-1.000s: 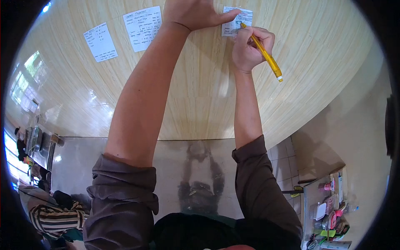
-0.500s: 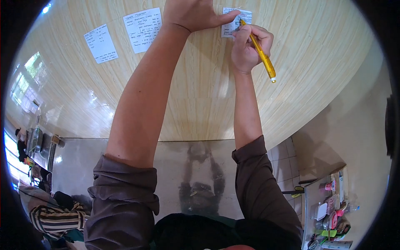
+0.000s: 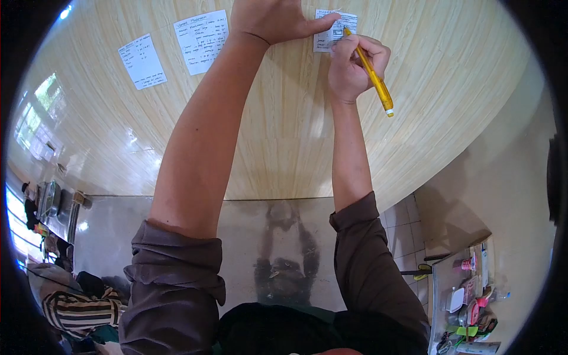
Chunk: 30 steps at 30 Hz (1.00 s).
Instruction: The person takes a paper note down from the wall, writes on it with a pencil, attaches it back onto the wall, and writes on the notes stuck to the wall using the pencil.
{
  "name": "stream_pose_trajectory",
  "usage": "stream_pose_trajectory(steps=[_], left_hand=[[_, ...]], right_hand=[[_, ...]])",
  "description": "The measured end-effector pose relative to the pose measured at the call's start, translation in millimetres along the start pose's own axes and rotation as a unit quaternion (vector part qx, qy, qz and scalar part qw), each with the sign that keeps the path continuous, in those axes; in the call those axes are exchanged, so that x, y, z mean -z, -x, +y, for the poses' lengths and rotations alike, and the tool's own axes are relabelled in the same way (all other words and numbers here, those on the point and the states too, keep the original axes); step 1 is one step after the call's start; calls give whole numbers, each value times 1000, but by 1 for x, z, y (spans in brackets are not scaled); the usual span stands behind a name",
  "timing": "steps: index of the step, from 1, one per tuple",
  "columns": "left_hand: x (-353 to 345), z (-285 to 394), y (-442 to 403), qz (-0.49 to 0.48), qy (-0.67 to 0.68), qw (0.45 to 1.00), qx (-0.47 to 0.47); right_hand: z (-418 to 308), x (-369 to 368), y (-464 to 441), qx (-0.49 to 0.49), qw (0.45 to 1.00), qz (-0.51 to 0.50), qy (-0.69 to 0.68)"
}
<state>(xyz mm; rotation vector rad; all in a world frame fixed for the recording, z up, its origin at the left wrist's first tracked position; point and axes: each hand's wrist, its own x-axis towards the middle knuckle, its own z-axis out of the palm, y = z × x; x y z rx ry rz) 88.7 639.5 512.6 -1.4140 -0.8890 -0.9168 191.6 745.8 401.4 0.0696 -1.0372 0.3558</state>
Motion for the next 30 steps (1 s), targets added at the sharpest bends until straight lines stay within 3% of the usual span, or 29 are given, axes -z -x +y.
stream_pose_trajectory(steps=[4,7,10,13,19,30], left_hand=[[0,0,1,-2,-3,1000,1],[-1,-2,1,10,6,1000,-4],[-2,-2,2,5,1,1000,-4],[-2,-2,1,7,-3,1000,-8],[-2,-1,1,3,-2,1000,-1],[-2,-1,0,6,1,1000,-2]], right_hand=[[4,0,1,26,999,-19,-22],[4,2,-1,90,992,-56,62],[4,1,-1,89,991,-59,77],[4,0,4,14,1000,-18,-10],[2,1,0,84,995,-31,39],[1,1,0,60,997,-36,37]])
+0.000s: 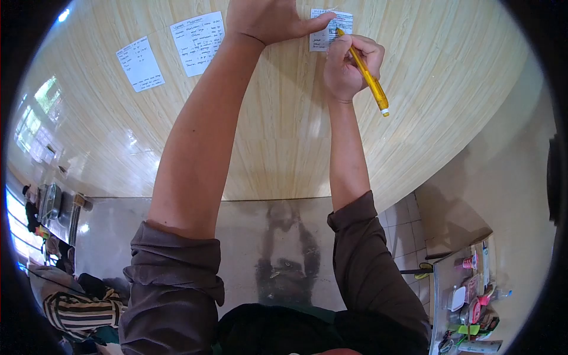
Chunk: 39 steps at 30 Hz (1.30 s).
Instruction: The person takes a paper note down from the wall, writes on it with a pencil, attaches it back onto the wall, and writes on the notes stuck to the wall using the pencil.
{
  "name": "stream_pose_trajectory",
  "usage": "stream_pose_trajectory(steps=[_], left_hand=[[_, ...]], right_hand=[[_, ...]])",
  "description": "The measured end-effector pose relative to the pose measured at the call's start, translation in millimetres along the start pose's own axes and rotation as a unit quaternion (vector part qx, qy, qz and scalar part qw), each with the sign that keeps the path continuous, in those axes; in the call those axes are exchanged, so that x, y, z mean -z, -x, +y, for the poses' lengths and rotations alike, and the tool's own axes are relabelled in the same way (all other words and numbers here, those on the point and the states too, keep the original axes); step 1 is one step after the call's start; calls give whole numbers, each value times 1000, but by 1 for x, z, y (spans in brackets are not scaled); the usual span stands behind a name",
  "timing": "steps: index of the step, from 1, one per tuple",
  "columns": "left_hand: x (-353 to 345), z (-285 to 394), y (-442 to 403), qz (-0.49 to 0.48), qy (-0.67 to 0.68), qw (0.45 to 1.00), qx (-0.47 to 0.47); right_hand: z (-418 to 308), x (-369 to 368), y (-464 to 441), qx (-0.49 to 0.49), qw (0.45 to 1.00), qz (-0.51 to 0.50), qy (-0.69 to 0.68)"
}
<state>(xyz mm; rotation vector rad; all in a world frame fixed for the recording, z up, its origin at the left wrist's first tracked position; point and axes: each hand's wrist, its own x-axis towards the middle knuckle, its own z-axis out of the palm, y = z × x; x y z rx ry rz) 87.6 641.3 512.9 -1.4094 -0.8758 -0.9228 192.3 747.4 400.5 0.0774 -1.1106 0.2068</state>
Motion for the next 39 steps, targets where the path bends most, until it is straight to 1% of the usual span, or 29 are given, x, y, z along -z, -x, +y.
stream_pose_trajectory(steps=[10,13,16,22,25,28,34,39], left_hand=[[0,1,0,-2,-4,1000,-3],[0,0,0,10,-9,1000,-14],[0,0,-1,14,2,1000,-12],[-1,0,0,18,3,1000,-14],[-3,-2,0,37,3,999,-27],[-1,0,0,18,3,1000,-12],[0,1,0,16,5,1000,-8],[0,1,0,9,5,1000,-4]], right_hand=[[4,1,1,14,1000,0,15],[5,-1,1,12,1000,14,-9],[3,1,0,12,1000,17,14],[2,0,-1,9,1000,16,13],[2,-1,-1,16,1000,22,16],[2,-2,1,-28,999,28,-28],[4,1,0,37,999,7,5],[-1,2,1,5,1000,-9,-5]])
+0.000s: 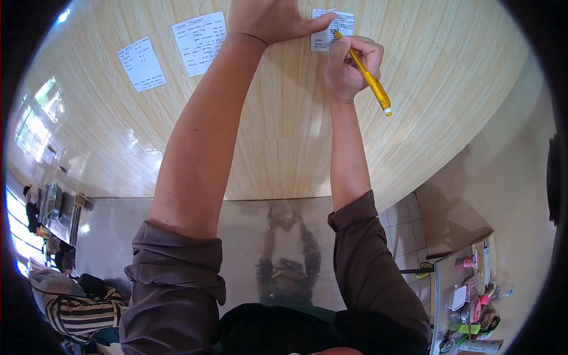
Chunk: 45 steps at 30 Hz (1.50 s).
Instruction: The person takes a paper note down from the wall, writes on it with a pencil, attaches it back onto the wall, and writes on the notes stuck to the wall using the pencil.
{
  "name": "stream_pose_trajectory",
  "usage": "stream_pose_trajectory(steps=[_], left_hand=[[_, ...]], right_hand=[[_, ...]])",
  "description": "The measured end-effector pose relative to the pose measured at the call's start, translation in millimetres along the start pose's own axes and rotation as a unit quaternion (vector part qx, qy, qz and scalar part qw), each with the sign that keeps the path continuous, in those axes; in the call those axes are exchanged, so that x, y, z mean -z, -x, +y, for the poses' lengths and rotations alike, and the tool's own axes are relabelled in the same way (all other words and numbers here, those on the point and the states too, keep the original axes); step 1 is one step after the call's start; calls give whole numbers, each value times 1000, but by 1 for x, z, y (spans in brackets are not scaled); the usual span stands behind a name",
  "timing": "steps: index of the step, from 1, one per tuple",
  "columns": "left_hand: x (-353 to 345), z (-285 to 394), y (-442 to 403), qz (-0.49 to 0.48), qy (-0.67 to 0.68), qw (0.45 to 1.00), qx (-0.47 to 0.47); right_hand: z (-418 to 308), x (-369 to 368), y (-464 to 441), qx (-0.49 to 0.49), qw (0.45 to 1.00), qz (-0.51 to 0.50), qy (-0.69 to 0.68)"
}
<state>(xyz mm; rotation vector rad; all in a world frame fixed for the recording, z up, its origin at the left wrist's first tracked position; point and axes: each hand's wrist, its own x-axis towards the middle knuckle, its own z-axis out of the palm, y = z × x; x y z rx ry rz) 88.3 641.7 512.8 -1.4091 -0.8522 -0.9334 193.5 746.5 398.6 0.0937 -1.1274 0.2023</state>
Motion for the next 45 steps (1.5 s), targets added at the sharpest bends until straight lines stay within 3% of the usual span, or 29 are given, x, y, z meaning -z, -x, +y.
stream_pose_trajectory(steps=[25,34,37,45], left_hand=[[-1,-1,1,1,-7,1000,-10],[-1,-1,1,-5,-23,1000,-12],[-1,-1,1,5,-18,1000,-18],[-3,-2,0,13,-15,1000,-23]], right_hand=[[3,-3,0,-16,998,33,-52],[4,-2,1,-32,999,2,8],[0,-1,-1,13,1000,17,-21],[1,-3,-1,22,998,50,-27]])
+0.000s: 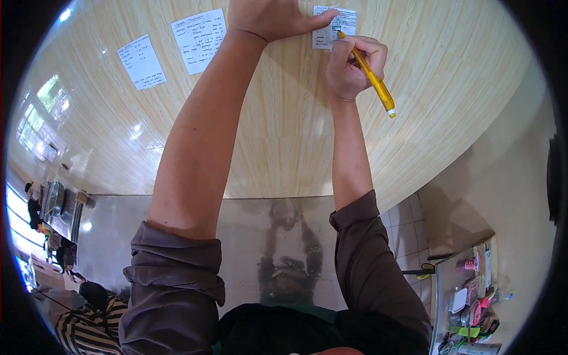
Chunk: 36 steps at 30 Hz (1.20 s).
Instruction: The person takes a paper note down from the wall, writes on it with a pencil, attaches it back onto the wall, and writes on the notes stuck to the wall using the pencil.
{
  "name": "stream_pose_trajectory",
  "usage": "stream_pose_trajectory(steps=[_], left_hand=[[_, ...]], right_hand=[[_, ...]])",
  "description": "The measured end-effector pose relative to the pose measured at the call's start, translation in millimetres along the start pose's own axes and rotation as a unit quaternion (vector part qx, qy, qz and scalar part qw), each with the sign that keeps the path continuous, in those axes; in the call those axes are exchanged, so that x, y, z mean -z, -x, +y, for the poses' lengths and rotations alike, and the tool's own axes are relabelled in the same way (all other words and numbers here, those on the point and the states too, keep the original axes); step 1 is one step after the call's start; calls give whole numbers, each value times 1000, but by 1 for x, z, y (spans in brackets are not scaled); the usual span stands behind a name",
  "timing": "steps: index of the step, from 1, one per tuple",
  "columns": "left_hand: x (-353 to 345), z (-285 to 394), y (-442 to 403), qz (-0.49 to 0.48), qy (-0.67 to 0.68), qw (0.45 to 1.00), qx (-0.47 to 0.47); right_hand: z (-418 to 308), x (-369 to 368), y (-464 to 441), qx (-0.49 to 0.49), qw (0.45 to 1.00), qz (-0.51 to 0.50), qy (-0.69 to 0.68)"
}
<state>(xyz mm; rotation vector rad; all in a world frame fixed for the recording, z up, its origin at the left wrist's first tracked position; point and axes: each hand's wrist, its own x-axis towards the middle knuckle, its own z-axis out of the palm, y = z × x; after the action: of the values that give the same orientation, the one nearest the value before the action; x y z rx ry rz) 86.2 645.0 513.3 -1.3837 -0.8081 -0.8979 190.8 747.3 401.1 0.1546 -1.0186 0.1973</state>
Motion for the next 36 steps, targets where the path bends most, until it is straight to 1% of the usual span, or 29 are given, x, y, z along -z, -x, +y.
stream_pose_trajectory(steps=[4,7,10,13,16,22,25,28,31,36], left_hand=[[-1,-1,1,-4,2,1000,5],[2,0,0,-10,4,1000,5],[-1,0,0,14,5,1000,-7],[2,1,0,-10,2,1000,5],[2,1,0,-10,3,1000,5],[0,0,-1,1,10,1000,3],[3,2,-1,-22,2,1000,16],[2,2,-1,-8,9,1000,7],[2,1,0,-16,0,1000,12],[2,1,0,-6,-3,1000,-1]], right_hand=[[1,5,1,11,999,-43,18],[1,5,1,9,999,-48,16],[0,5,0,21,998,-43,30],[-1,5,0,11,999,-42,32],[0,6,1,8,998,-49,45],[1,4,2,-4,999,-36,21],[1,5,1,7,999,-44,28],[2,5,1,6,998,-46,36],[3,1,2,-23,1000,-8,10],[2,2,2,-18,1000,-13,-1]])
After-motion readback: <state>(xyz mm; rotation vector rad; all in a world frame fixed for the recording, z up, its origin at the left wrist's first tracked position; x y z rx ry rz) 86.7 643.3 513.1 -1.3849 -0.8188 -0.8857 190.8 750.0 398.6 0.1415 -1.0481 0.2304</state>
